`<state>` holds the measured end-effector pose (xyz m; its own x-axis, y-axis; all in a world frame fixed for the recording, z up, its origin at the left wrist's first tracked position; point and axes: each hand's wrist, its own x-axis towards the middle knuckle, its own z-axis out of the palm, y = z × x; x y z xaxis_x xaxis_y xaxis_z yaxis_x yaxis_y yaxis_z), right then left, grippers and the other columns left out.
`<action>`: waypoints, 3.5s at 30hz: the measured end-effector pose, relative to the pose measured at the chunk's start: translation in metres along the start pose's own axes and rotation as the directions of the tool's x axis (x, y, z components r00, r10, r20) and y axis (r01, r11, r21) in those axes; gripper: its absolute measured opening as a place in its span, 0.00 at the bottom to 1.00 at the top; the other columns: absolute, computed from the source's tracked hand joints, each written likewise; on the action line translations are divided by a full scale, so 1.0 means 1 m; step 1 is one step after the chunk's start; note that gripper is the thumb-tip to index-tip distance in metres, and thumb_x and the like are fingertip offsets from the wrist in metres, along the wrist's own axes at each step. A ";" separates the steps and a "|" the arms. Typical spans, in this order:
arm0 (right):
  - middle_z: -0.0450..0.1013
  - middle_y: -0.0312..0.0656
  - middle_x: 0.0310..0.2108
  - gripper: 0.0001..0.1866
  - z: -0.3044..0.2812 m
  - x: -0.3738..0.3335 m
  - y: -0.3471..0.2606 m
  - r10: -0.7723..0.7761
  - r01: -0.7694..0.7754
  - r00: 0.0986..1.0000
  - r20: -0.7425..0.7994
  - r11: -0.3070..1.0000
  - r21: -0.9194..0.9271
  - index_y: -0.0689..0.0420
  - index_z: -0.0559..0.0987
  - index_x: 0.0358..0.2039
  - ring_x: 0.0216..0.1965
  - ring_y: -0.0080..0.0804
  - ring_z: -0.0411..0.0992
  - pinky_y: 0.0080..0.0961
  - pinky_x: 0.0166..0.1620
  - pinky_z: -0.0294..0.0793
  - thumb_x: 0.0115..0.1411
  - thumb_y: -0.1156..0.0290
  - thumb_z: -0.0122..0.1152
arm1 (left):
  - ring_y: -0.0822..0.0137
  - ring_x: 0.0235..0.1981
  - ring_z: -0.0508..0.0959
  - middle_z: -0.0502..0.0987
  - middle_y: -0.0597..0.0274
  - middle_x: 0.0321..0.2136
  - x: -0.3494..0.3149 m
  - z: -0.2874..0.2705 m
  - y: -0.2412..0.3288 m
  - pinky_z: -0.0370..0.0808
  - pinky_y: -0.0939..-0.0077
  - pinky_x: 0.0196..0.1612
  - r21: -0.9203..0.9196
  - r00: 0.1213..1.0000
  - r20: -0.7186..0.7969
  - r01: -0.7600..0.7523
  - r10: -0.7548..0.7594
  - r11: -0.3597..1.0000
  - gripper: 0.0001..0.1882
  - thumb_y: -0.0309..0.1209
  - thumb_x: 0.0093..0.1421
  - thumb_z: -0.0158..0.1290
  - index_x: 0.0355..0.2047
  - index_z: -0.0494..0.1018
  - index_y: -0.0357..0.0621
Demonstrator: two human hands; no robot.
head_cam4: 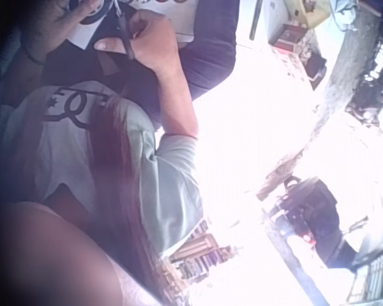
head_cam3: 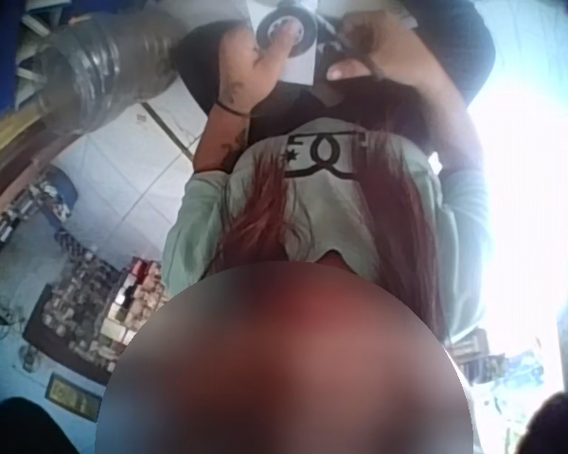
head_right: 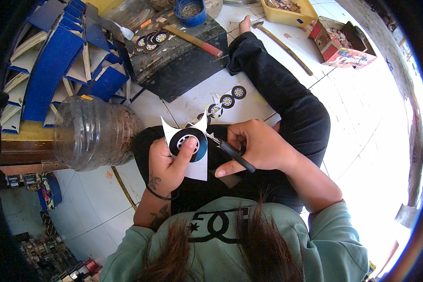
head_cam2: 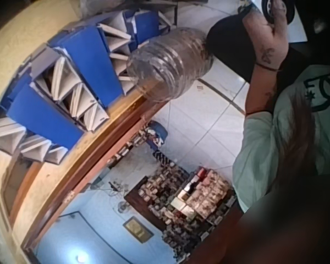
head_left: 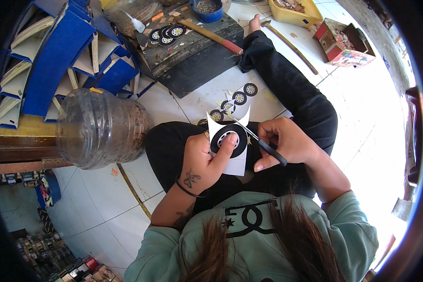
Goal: The person sits on the floor and uses scissors to cut circular wheel-shaped stickers from a printed sheet. They hold the sheet in their left hand and cut around each design with their right hand, placing the cut stickers on the floor.
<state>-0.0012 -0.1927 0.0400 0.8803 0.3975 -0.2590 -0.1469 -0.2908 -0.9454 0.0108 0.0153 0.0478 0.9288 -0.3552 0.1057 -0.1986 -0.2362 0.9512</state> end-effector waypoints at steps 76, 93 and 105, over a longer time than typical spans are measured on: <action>0.70 0.44 0.25 0.14 0.051 -0.072 0.039 -0.014 0.136 0.511 -0.860 0.989 0.065 0.61 0.71 0.28 0.29 0.35 0.70 0.29 0.32 0.69 0.42 0.69 0.61 | 0.69 0.15 0.68 0.69 0.65 0.17 -0.015 0.096 -0.057 0.66 0.78 0.19 -0.265 0.929 0.332 0.259 -0.164 0.929 0.22 0.47 0.62 0.40 0.36 0.71 0.38; 0.68 0.44 0.23 0.09 0.046 -0.033 0.080 0.029 0.189 0.434 -0.900 0.974 0.123 0.60 0.69 0.23 0.27 0.36 0.70 0.31 0.30 0.68 0.41 0.75 0.59 | 0.74 0.18 0.66 0.65 0.69 0.15 0.001 0.097 -0.105 0.64 0.80 0.22 -0.233 0.879 0.373 0.397 -0.296 0.888 0.24 0.50 0.61 0.39 0.18 0.66 0.44; 0.67 0.42 0.21 0.17 0.040 -0.027 0.083 0.031 0.197 0.450 -0.892 0.971 0.133 0.58 0.67 0.24 0.25 0.34 0.69 0.30 0.28 0.67 0.41 0.65 0.66 | 0.71 0.22 0.67 0.69 0.65 0.21 0.005 0.098 -0.110 0.67 0.76 0.30 -0.284 0.960 0.183 0.259 -0.213 0.923 0.25 0.48 0.62 0.40 0.33 0.72 0.36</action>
<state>-0.0552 -0.1932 -0.0398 0.7942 -0.6069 0.0300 -0.0297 -0.0881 -0.9957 0.0066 -0.0488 -0.0846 0.8764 -0.4560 -0.1546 0.1463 -0.0538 0.9878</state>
